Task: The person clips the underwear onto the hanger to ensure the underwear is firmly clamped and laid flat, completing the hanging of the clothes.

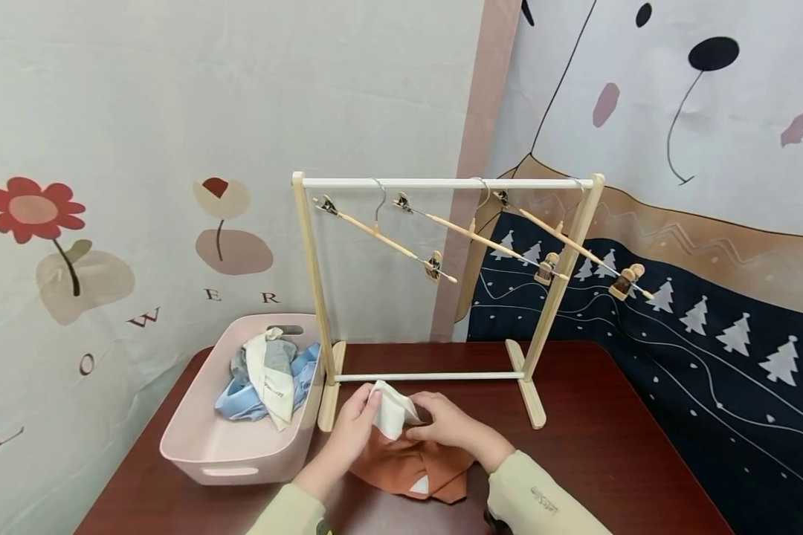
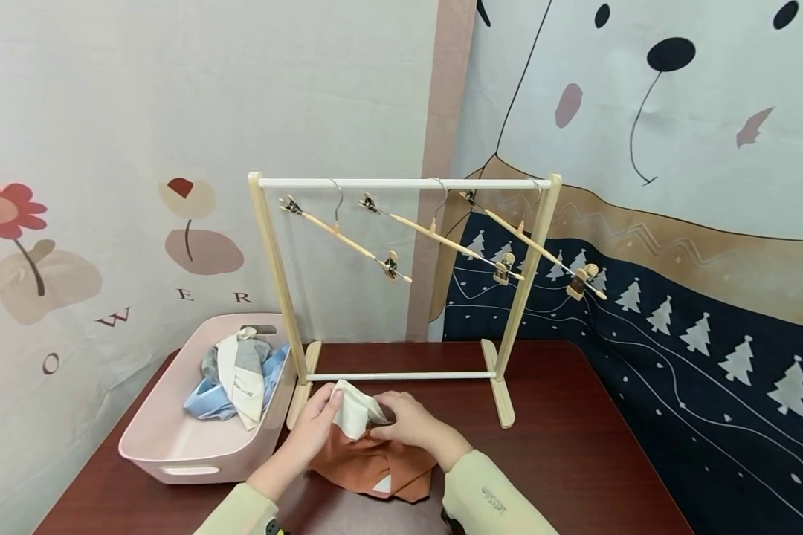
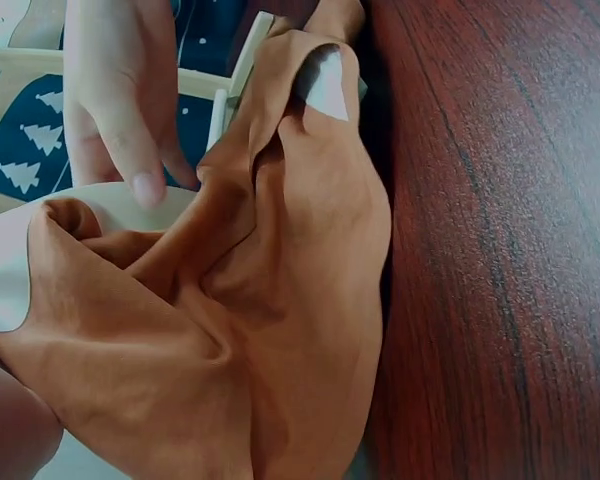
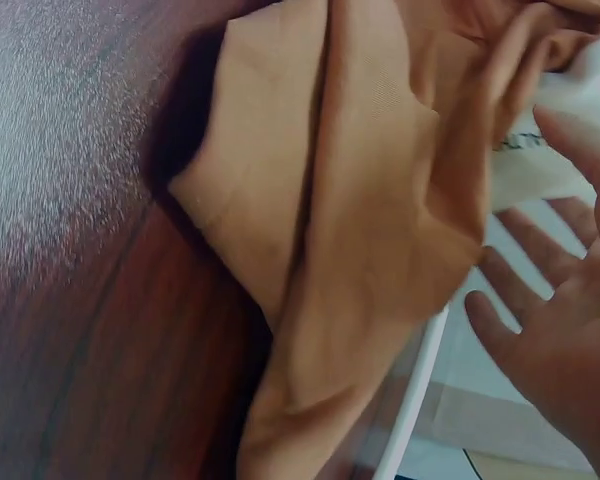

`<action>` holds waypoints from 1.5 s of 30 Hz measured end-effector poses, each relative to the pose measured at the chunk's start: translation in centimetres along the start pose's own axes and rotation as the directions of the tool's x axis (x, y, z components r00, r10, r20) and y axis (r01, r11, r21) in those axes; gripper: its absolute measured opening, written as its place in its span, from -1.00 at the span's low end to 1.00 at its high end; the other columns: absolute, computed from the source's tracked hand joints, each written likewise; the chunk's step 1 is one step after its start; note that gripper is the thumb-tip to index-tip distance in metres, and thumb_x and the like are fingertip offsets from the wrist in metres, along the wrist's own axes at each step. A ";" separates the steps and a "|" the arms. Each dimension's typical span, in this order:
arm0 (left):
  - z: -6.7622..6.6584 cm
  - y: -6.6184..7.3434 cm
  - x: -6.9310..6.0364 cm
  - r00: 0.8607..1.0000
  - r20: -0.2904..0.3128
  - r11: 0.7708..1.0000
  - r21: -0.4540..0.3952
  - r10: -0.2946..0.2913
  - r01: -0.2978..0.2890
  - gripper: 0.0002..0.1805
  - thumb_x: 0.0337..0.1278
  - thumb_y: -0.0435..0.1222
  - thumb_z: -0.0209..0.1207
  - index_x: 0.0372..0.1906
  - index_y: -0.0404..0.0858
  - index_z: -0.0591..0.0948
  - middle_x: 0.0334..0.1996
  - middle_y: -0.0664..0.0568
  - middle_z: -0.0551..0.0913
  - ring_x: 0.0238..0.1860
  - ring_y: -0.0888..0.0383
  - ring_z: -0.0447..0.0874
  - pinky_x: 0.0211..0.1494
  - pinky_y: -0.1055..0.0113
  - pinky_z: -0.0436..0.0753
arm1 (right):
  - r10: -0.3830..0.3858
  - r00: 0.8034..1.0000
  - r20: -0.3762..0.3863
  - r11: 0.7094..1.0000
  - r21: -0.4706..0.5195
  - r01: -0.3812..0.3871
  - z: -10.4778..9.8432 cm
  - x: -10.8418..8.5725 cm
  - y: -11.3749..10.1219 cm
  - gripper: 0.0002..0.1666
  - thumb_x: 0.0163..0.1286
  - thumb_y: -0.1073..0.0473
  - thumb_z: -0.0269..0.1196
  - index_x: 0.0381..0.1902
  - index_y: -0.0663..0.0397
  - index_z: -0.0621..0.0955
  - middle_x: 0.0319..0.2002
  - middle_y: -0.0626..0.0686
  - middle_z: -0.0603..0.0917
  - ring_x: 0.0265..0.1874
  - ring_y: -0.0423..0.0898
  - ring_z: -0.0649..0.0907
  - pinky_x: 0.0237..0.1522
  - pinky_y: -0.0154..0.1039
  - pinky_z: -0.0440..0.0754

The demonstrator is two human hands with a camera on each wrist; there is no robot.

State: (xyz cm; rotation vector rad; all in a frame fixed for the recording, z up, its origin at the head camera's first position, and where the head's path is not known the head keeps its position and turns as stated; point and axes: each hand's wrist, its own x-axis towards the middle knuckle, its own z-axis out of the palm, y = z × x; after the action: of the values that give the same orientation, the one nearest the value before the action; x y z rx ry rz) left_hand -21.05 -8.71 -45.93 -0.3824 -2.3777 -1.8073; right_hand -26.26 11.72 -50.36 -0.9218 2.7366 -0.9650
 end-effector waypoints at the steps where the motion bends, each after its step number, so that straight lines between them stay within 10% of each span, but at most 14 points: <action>1: 0.0 -0.3 0.1 1.000 -0.004 1.000 -0.011 0.003 -0.003 -0.77 0.43 -0.35 -0.12 -0.14 -0.41 0.51 -0.37 -0.16 0.61 -0.35 0.25 0.52 -0.21 0.38 0.53 | -0.012 1.000 -0.008 1.000 -0.010 0.012 0.1 0.0 0.0 -0.58 0.20 0.02 0.34 0.00 0.01 0.60 -0.03 -0.02 0.64 0.02 -0.03 0.54 0.05 -0.11 0.50; 7: -0.5 -0.8 0.3 0.994 -0.104 0.999 -0.039 -0.021 0.018 -0.76 0.43 -0.33 -0.10 -0.13 -0.41 0.53 -0.29 -0.16 0.63 -0.25 0.26 0.52 -0.10 0.41 0.50 | 0.043 0.998 -0.054 0.999 0.024 -0.041 0.0 -0.3 1.0 -0.92 0.29 0.12 0.25 -0.41 -0.08 0.58 -0.42 -0.16 0.61 -0.40 -0.27 0.50 -0.31 -0.35 0.46; 21: -1.5 -2.4 0.8 0.976 -0.211 0.991 -0.135 -0.052 0.023 -0.69 0.45 -0.28 -0.13 -0.08 -0.47 0.49 -0.29 -0.18 0.55 -0.26 0.32 0.47 -0.10 0.50 0.45 | 0.065 0.998 -0.017 0.989 0.133 -0.062 -2.3 -3.6 4.1 -0.90 0.18 0.17 0.34 -0.37 0.07 0.65 -0.35 -0.07 0.63 -0.32 -0.27 0.52 -0.24 -0.37 0.49; 30: -2.1 -2.5 1.1 0.966 -0.259 0.992 -0.123 -0.011 -0.022 -0.70 0.45 -0.31 -0.15 -0.16 -0.50 0.47 -0.38 -0.16 0.52 -0.36 0.31 0.43 -0.22 0.48 0.45 | 0.255 0.966 0.036 0.792 0.565 -0.230 -3.8 -4.4 3.7 -0.71 0.22 0.13 0.30 -0.25 0.27 0.57 -0.42 -0.08 0.58 -0.36 -0.20 0.52 -0.24 -0.32 0.51; 38: -2.2 -2.5 1.0 0.969 -0.245 0.992 -0.125 -0.038 0.007 -0.70 0.45 -0.29 -0.14 -0.13 -0.49 0.47 -0.37 -0.17 0.52 -0.36 0.28 0.43 -0.23 0.47 0.46 | 0.189 0.966 -0.178 0.902 0.421 -0.099 -4.7 -4.5 3.1 -0.88 0.35 0.24 0.19 -0.26 0.22 0.54 -0.42 0.04 0.60 -0.42 -0.28 0.52 -0.31 -0.39 0.47; 45: -2.1 -2.7 0.9 0.972 -0.233 0.989 -0.148 -0.035 0.000 -0.69 0.45 -0.29 -0.14 -0.09 -0.49 0.47 -0.34 -0.21 0.52 -0.34 0.26 0.43 -0.22 0.46 0.46 | 0.151 0.959 -0.239 0.915 0.402 -0.043 -4.9 -4.4 3.7 -0.89 0.37 0.28 0.15 -0.23 0.24 0.54 -0.45 0.06 0.57 -0.46 -0.27 0.49 -0.39 -0.40 0.45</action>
State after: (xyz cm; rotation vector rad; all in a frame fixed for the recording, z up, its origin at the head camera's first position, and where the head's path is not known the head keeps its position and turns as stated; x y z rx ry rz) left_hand -22.80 -11.28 -47.63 -0.1514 -2.1031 -1.9229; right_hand -25.95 19.11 -49.12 -0.6148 2.5967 -1.6454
